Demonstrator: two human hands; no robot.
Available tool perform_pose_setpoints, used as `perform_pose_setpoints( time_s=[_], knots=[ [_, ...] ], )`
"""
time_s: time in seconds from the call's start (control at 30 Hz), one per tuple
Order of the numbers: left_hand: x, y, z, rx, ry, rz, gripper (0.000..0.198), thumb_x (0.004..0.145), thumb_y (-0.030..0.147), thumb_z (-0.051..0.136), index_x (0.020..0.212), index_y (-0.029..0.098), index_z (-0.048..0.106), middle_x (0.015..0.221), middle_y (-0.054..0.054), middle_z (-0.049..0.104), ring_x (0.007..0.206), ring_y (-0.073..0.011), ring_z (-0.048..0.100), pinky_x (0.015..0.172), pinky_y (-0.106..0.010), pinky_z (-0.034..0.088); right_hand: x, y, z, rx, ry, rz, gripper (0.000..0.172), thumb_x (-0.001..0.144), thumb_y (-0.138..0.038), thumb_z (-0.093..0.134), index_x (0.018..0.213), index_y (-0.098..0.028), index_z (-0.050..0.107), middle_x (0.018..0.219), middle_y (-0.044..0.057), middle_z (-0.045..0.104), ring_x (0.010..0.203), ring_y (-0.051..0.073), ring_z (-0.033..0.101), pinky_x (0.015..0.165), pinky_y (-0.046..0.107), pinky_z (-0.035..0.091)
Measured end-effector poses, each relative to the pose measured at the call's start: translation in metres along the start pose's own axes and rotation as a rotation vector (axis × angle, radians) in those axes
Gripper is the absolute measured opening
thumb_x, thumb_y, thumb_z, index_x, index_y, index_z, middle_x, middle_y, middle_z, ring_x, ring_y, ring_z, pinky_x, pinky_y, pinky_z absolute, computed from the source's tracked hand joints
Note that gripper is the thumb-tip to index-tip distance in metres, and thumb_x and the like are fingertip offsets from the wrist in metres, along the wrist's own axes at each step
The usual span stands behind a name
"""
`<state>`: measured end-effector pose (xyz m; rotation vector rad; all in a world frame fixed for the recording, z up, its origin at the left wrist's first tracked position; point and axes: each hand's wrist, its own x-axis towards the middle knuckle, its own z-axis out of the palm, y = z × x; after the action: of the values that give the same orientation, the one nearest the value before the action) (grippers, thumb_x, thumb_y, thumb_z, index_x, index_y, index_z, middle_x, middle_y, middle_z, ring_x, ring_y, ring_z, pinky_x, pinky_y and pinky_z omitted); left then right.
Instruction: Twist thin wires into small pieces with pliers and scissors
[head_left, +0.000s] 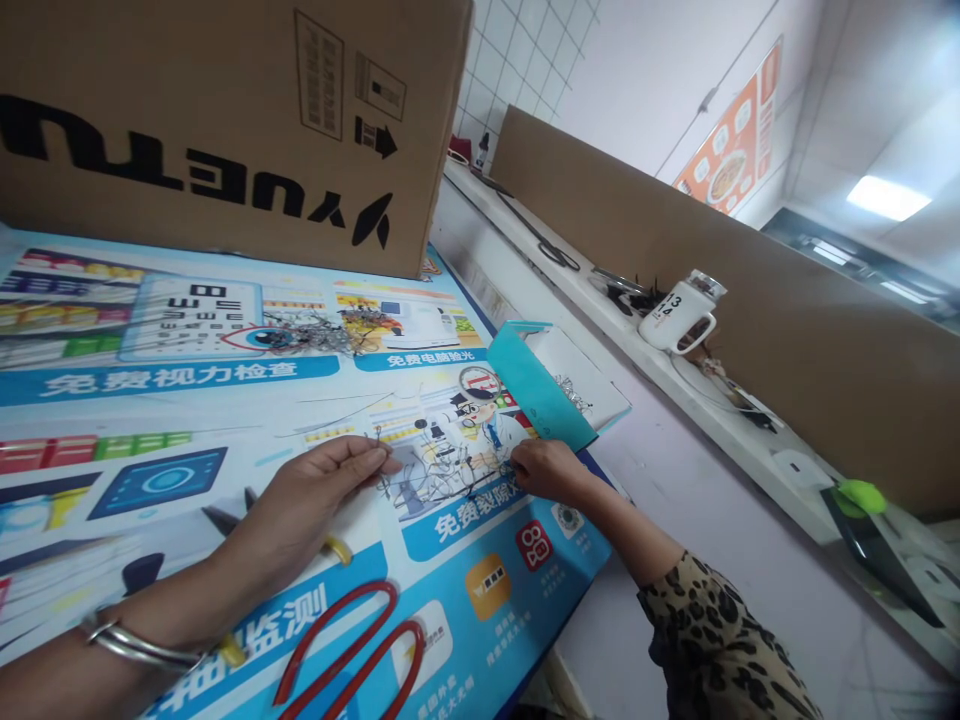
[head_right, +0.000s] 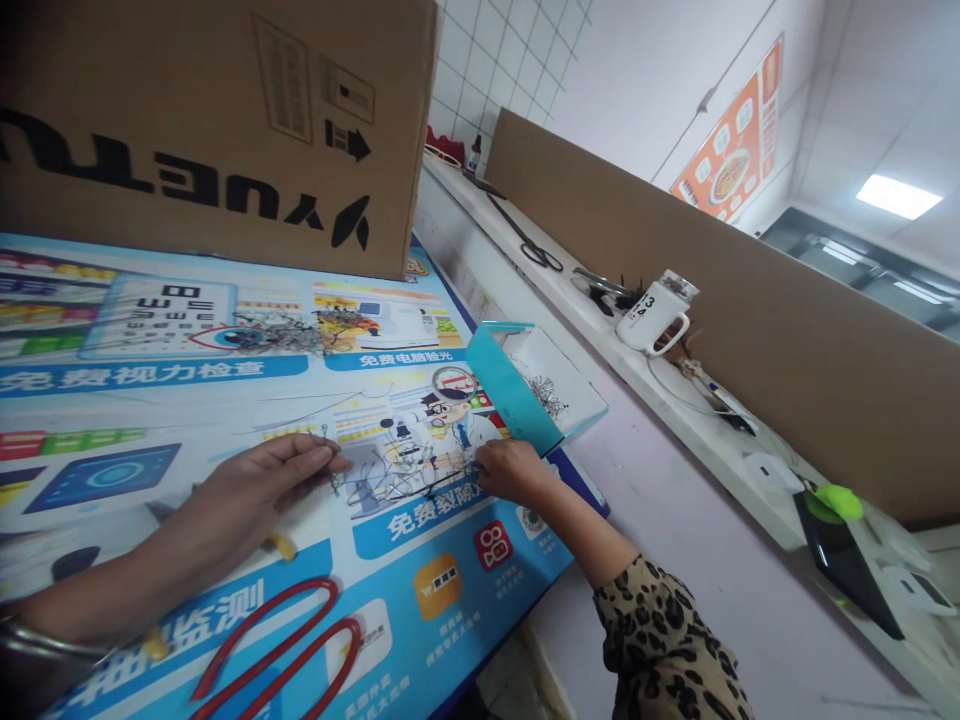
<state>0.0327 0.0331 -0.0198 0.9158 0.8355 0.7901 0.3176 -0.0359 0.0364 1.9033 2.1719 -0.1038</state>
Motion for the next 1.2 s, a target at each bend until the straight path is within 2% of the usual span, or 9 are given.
perform_pose_setpoints(
  time_s=[0.1,0.23,0.33,0.47,0.6,0.8,1.03,1.1,1.2],
  knots=[
    [0.0,0.0,0.0,-0.003,0.001,0.0,0.025,0.07,0.038,0.07,0.085,0.019,0.063,0.085,-0.003,0.069,0.088,-0.0178,0.06,0.083,-0.029,0.044,0.002,0.008,-0.008,0.293,0.069,0.025,0.009,0.075,-0.016,0.05,0.077,-0.015,0.059,0.076,0.003,0.062,0.07,0.013,0.055,0.061,0.021,0.036],
    [-0.001,0.002,0.001,0.008,0.001,0.008,0.026,0.072,0.04,0.068,0.086,0.018,0.063,0.086,-0.004,0.07,0.088,-0.0184,0.059,0.083,-0.03,0.043,0.008,0.006,-0.018,1.095,0.037,0.004,0.01,0.074,-0.023,0.055,0.074,-0.014,0.056,0.065,0.0,0.057,0.055,0.009,0.049,0.049,0.019,0.033],
    [-0.005,0.004,0.004,0.025,-0.024,0.033,0.025,0.073,0.04,0.066,0.084,0.018,0.063,0.087,-0.005,0.071,0.087,-0.0184,0.06,0.081,-0.028,0.043,0.02,-0.017,-0.019,1.495,-0.036,-0.031,0.015,0.073,-0.027,0.058,0.069,-0.013,0.055,0.064,0.001,0.059,0.05,0.007,0.047,0.044,0.018,0.029],
    [-0.009,0.006,0.009,0.025,-0.091,0.123,0.02,0.075,0.036,0.065,0.082,0.017,0.065,0.088,-0.006,0.07,0.086,-0.0183,0.059,0.081,-0.028,0.041,0.041,-0.063,-0.019,1.738,-0.141,-0.141,0.014,0.071,-0.026,0.06,0.07,-0.014,0.055,0.068,0.003,0.063,0.049,0.007,0.049,0.042,0.018,0.03],
    [-0.009,0.01,0.008,-0.013,-0.183,0.175,0.015,0.077,0.032,0.063,0.079,0.017,0.065,0.08,-0.004,0.067,0.078,-0.0171,0.058,0.075,-0.028,0.041,0.058,-0.094,-0.023,1.809,-0.158,-0.237,0.012,0.074,-0.026,0.058,0.075,-0.015,0.052,0.068,0.002,0.065,0.042,0.005,0.045,0.04,0.018,0.027],
    [-0.005,0.014,0.004,-0.068,-0.269,0.158,0.016,0.078,0.029,0.063,0.07,0.015,0.061,0.074,-0.005,0.065,0.073,-0.016,0.056,0.071,-0.028,0.04,0.074,-0.104,-0.02,1.871,-0.054,-0.287,0.009,0.078,-0.023,0.056,0.078,-0.016,0.05,0.065,0.0,0.065,0.038,0.004,0.038,0.039,0.018,0.021],
    [-0.005,0.02,0.002,-0.12,-0.113,0.123,0.017,0.077,0.03,0.065,0.071,0.015,0.058,0.07,0.0,0.058,0.067,-0.0114,0.05,0.064,-0.023,0.038,0.077,-0.112,-0.012,1.918,0.057,-0.352,0.014,0.076,-0.026,0.06,0.075,-0.016,0.05,0.073,0.002,0.065,0.045,0.005,0.043,0.044,0.018,0.028],
    [-0.002,0.023,-0.002,-0.088,-0.053,0.132,0.019,0.077,0.031,0.065,0.07,0.015,0.057,0.067,0.001,0.057,0.064,-0.0107,0.049,0.062,-0.023,0.037,0.073,-0.115,-0.008,1.849,0.078,-0.334,0.017,0.076,-0.029,0.062,0.073,-0.016,0.052,0.07,0.001,0.063,0.047,0.005,0.045,0.046,0.018,0.033],
    [0.005,0.03,-0.011,-0.106,0.011,0.205,0.019,0.078,0.031,0.064,0.069,0.015,0.057,0.068,0.0,0.056,0.063,-0.0101,0.047,0.063,-0.023,0.038,0.064,-0.12,-0.004,1.658,-0.004,-0.319,0.02,0.072,-0.031,0.067,0.071,-0.015,0.057,0.06,-0.001,0.06,0.05,0.007,0.051,0.05,0.019,0.04]
  ],
)
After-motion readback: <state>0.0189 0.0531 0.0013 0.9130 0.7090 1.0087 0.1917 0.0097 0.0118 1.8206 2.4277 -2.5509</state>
